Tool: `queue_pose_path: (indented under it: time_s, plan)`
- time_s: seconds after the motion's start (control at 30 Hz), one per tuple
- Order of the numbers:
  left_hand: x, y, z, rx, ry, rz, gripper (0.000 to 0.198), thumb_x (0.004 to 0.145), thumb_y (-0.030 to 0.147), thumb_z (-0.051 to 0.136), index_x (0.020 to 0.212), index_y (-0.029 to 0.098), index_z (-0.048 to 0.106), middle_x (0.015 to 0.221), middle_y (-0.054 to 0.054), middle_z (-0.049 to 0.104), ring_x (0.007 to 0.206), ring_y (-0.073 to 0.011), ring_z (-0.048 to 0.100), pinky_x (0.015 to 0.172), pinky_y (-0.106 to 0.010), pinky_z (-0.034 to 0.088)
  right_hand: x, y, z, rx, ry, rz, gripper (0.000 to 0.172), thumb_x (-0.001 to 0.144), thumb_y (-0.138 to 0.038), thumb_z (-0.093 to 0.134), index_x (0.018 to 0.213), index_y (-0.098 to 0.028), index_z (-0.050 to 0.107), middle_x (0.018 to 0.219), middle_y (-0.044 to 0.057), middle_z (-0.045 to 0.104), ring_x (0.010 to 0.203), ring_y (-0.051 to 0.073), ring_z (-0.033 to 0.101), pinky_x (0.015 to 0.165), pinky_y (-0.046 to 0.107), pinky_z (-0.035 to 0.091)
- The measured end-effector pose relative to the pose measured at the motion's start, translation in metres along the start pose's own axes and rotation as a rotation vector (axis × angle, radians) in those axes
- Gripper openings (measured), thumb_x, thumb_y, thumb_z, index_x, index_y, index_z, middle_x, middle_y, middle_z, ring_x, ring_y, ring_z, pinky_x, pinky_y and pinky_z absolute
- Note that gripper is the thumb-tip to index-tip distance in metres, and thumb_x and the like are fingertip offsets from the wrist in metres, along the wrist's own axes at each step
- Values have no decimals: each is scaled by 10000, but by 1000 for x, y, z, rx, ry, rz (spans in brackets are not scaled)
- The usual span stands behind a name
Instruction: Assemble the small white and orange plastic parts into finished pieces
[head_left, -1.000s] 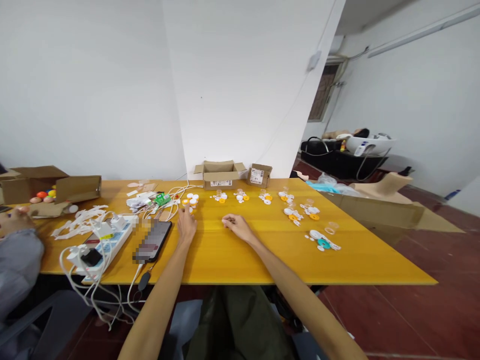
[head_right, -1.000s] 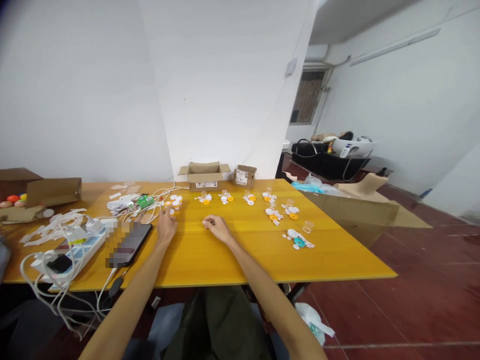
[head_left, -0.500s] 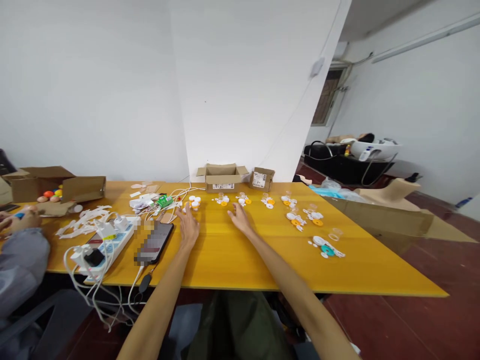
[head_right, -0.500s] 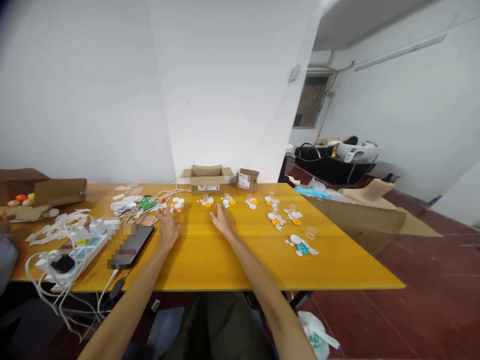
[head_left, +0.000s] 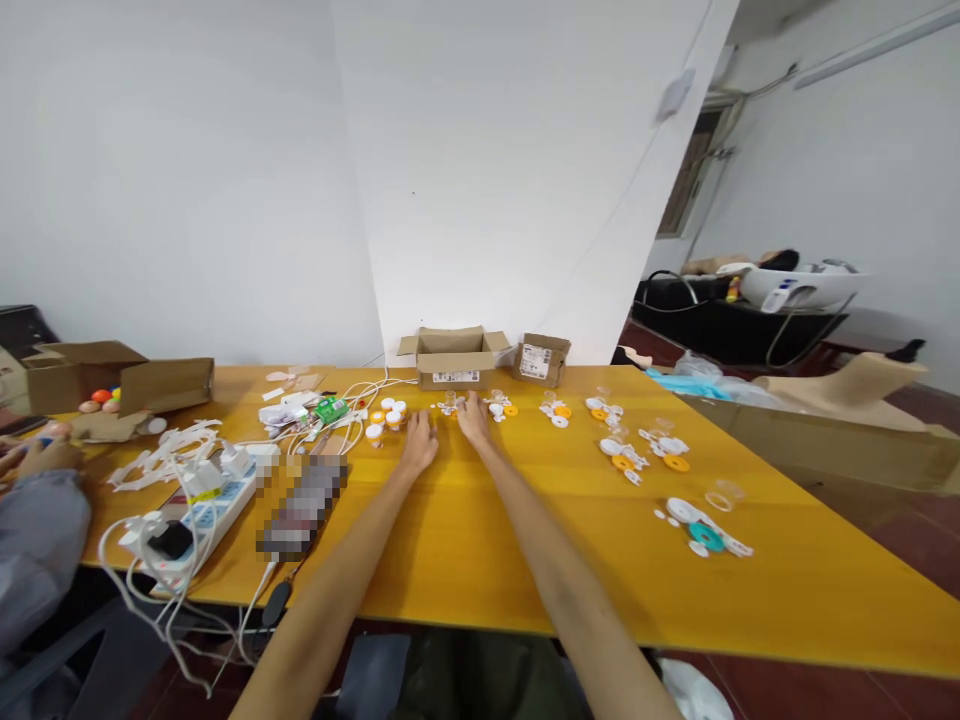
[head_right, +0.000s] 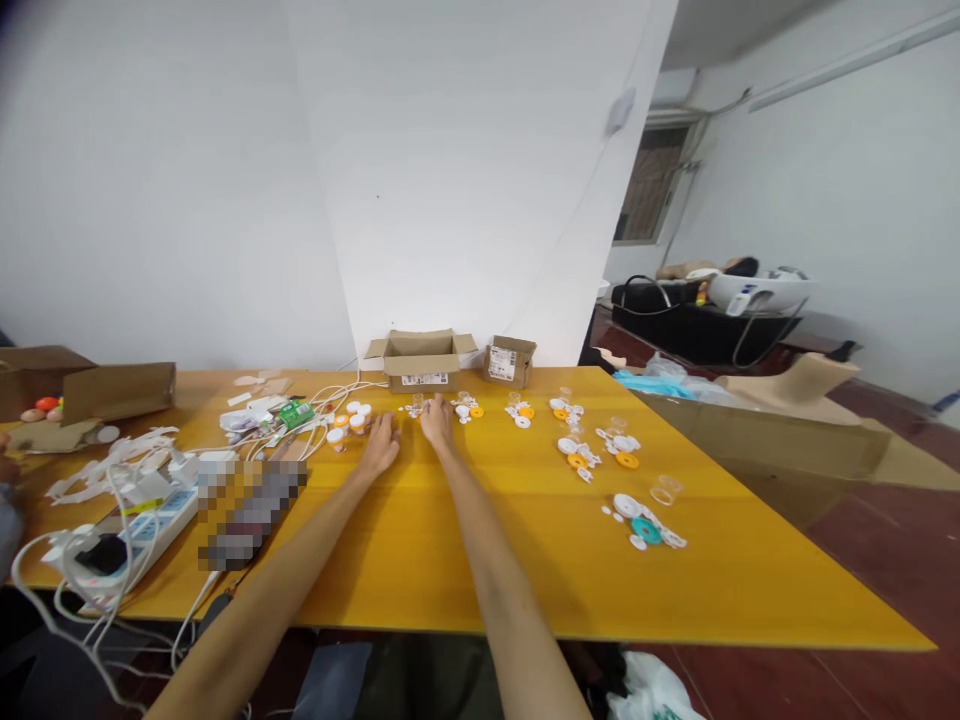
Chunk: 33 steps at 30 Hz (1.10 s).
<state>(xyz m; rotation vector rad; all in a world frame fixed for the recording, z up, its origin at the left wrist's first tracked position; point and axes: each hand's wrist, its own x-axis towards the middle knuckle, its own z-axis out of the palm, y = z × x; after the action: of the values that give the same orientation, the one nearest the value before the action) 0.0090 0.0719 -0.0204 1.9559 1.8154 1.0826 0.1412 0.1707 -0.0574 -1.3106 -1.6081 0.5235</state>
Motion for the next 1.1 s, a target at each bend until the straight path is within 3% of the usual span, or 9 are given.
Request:
queue_pose_path:
  time_s: [0.2, 0.47, 0.73, 1.1]
  plan:
    - [49, 8, 16, -236, 143, -168, 286, 876, 206, 510, 1146, 174, 598, 1272, -147, 606, 1225, -259, 542, 1052, -388, 395, 19, -3, -1, -16, -42, 64, 385, 920, -469, 476, 1174, -198, 580, 1190, 171, 654, 1177, 295, 575, 981, 403, 415]
    - [85, 9, 20, -330, 44, -129, 252, 906, 295, 475, 856, 176, 692, 959, -78, 744, 921, -232, 651, 883, -345, 482, 34, -6, -3, 56, -153, 30, 370, 946, -545, 418, 953, -277, 672, 1013, 87, 723, 1002, 257, 648, 841, 339, 469]
    - [73, 7, 18, -294, -25, -65, 307, 893, 340, 473, 756, 174, 691, 822, -48, 736, 815, -208, 632, 805, -308, 490, 23, -12, -9, 95, -208, -24, 347, 907, -525, 488, 743, -264, 646, 778, 42, 706, 810, 221, 639, 711, 293, 451]
    - [23, 16, 3, -272, -18, -16, 323, 887, 341, 459, 680, 183, 651, 760, -41, 707, 771, -194, 622, 773, -296, 477, -28, -37, -29, 73, -231, -40, 273, 879, -412, 538, 683, -237, 610, 799, 39, 704, 791, 202, 636, 731, 294, 466]
